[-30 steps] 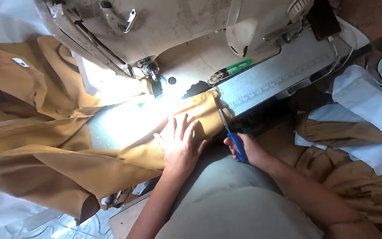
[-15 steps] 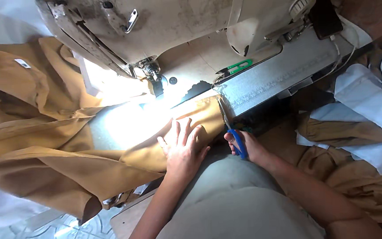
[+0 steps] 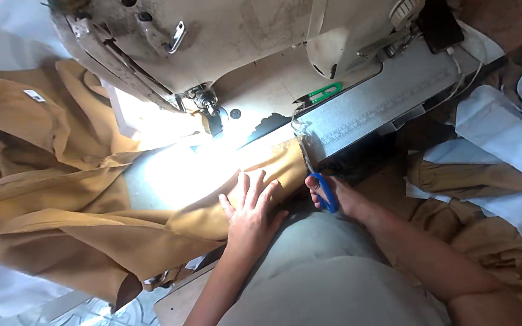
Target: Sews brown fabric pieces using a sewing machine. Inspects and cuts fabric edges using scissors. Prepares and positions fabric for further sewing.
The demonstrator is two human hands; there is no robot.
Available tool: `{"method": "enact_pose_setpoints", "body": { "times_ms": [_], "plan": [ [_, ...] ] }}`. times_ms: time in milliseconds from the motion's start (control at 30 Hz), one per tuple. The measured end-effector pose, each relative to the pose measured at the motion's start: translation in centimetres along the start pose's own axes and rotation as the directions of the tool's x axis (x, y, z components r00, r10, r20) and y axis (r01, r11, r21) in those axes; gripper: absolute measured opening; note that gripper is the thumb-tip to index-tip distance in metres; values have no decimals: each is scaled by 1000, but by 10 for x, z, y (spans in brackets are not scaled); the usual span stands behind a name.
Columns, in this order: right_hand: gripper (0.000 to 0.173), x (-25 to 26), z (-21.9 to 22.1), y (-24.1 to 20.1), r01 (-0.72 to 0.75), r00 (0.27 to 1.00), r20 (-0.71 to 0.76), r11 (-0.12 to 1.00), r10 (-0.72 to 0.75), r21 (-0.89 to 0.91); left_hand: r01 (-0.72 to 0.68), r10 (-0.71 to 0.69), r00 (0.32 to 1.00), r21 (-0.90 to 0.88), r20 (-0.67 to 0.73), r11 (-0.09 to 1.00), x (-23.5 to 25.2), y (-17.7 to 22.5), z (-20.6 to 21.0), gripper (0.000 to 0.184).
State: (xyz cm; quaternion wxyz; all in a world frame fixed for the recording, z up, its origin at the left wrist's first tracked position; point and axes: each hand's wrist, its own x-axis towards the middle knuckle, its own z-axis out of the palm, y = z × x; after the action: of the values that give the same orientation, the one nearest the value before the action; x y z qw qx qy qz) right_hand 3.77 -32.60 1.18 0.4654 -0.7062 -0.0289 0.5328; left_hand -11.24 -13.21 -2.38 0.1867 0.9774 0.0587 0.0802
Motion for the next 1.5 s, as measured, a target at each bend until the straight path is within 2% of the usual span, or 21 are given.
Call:
{"method": "enact_pose_setpoints", "body": {
  "times_ms": [133, 267, 367, 433, 500, 567, 600, 667, 767, 833, 867, 900, 933, 967, 1000, 1033, 1100, 1233, 1333, 1433, 1500],
  "plan": [
    [34, -2, 2, 5, 25, 998, -65, 998, -21, 64, -2, 2, 1000, -1, 2, 1000, 1, 0, -1, 60],
    [28, -2, 5, 8, 32, 994, -110, 976, -9, 214, -5, 5, 1000, -6, -5, 1000, 1, 1, 0, 60],
    [25, 0, 4, 8, 25, 996, -90, 950, 3, 311, -7, 7, 1000, -3, -2, 1000, 1, 1, -1, 59],
    [31, 1, 3, 14, 55, 998, -46, 927, -41, 370, -13, 13, 1000, -7, 3, 1000, 1, 1, -2, 58],
    [44, -1, 9, 28, 181, 983, -95, 840, -154, 511, -13, 13, 1000, -18, 4, 1000, 2, 0, -4, 56],
    [54, -1, 20, 38, 369, 929, -298, 623, -221, 689, -2, 2, 1000, -25, -5, 1000, 3, -2, -4, 54],
    [55, -1, 25, 40, 453, 890, -401, 508, -216, 732, 9, -10, 1000, -24, -10, 1000, 4, -4, -3, 53],
    [55, -9, 29, 42, 542, 840, -499, 366, -211, 757, 29, -29, 999, -23, -16, 999, 10, -8, -6, 53],
    [59, -23, 10, 54, 631, 768, -489, 354, -414, 690, 32, -32, 999, -23, -19, 999, 29, -17, -5, 54],
    [59, -31, -22, 52, 733, 680, -541, 440, -495, 518, 13, -14, 999, -33, -39, 999, 45, -25, -1, 54],
    [53, -38, -41, 45, 749, 653, -588, 521, -478, 409, 12, -14, 999, -41, -51, 999, 52, -28, 2, 55],
    [46, -47, -62, 37, 711, 649, -634, 633, -421, 307, 17, -20, 998, -47, -65, 999, 58, -30, 6, 56],
    [39, -57, -85, 28, 604, 656, -673, 772, -341, 197, 21, -26, 996, -56, -81, 998, 63, -32, 9, 56],
    [36, -64, -108, 20, 420, 666, -697, 906, -266, 56, 22, -28, 995, -58, -96, 998, 67, -33, 11, 57],
    [38, -69, -130, 12, 192, 667, -713, 975, -216, -116, 21, -28, 994, -64, -110, 998, 69, -34, 13, 58],
    [47, -71, -149, 6, -38, 659, -728, 959, -187, -281, 19, -27, 993, -69, -119, 997, 70, -34, 14, 58],
    [56, -68, -170, -7, -277, 596, -773, 847, -219, -453, 17, -25, 991, -62, -135, 998, 70, -34, 15, 57],
    [58, -46, -195, -38, -432, 529, -815, 752, -234, -497, 19, -30, 990, -83, -136, 996, 70, -32, 14, 56],
    [58, -24, -198, -56, -488, 528, -817, 706, -229, -514, 70, -82, 994, -162, -68, 984, 67, -33, 11, 55],
    [57, 0, -206, -60, -472, 518, -816, 709, -257, -523, 128, -135, 991, -258, -8, 957, 62, -32, 7, 50],
    [58, 4, -201, -62, -411, 498, -801, 723, -332, -555, 149, -153, 988, -263, 5, 953, 63, -32, 3, 47]
  ]
}}
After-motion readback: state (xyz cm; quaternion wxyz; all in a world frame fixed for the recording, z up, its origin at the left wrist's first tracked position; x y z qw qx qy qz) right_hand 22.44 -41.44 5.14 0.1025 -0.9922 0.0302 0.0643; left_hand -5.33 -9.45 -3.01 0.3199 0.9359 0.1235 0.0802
